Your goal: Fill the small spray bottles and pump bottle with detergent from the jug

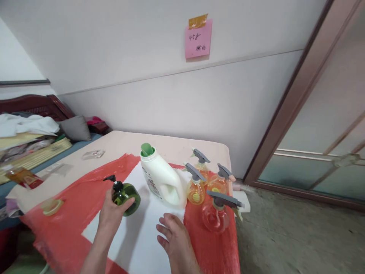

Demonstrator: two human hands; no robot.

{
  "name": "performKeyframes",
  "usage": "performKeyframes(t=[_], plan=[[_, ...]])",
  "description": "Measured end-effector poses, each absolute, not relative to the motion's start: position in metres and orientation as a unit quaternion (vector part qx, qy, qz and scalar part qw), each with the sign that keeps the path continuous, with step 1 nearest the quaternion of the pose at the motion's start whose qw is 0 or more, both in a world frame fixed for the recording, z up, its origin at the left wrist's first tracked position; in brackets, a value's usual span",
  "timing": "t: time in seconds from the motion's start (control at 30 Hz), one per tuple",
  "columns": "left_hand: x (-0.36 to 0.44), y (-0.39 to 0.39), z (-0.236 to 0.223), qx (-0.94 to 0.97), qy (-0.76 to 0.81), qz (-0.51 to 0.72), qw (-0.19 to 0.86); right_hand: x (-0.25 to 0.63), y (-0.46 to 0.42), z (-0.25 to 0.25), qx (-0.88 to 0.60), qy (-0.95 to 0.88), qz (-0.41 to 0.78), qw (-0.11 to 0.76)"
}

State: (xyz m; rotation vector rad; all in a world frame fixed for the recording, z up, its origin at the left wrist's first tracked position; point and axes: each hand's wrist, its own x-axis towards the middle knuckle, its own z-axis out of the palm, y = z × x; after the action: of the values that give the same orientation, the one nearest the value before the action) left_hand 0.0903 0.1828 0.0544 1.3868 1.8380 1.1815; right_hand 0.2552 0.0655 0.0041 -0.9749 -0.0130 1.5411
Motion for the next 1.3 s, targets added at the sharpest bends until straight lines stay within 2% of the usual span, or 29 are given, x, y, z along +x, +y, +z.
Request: performKeyframes(t=[0.2,0.4,0.6,0.73,0.83,0.97,1.13,1.3], plan=[[0.073,0.206,0.034,0.486,0.644,0.51,0.298,0.253,0.066,0.01,-0.428,-0.01,0.667,0.61],[0.067,0.214,0.02,0.525,0.692,0.396,0.298,0.254,0.069,0.005,-0.432,0.0,0.665,0.609],[0.064,0.199,0.037,0.517,0.706,0.389,0.288,0.253,0.07,0.006,-0.431,-0.007,0.67,0.604],[0.073,0.183,0.052,0.483,0.697,0.461,0.261,0.252,0.07,0.007,-0.43,-0.013,0.68,0.594],[0.088,0.17,0.056,0.478,0.65,0.518,0.285,0.251,0.07,0.007,-0.416,-0.019,0.698,0.583],[0.11,0.15,0.059,0.51,0.629,0.482,0.334,0.249,0.072,0.007,-0.398,-0.038,0.71,0.58],[0.111,0.148,0.06,0.518,0.631,0.501,0.289,0.249,0.072,0.013,-0.396,-0.05,0.705,0.587],[0.085,0.183,0.05,0.394,0.727,0.528,0.192,0.251,0.07,0.021,-0.403,-0.055,0.701,0.585]])
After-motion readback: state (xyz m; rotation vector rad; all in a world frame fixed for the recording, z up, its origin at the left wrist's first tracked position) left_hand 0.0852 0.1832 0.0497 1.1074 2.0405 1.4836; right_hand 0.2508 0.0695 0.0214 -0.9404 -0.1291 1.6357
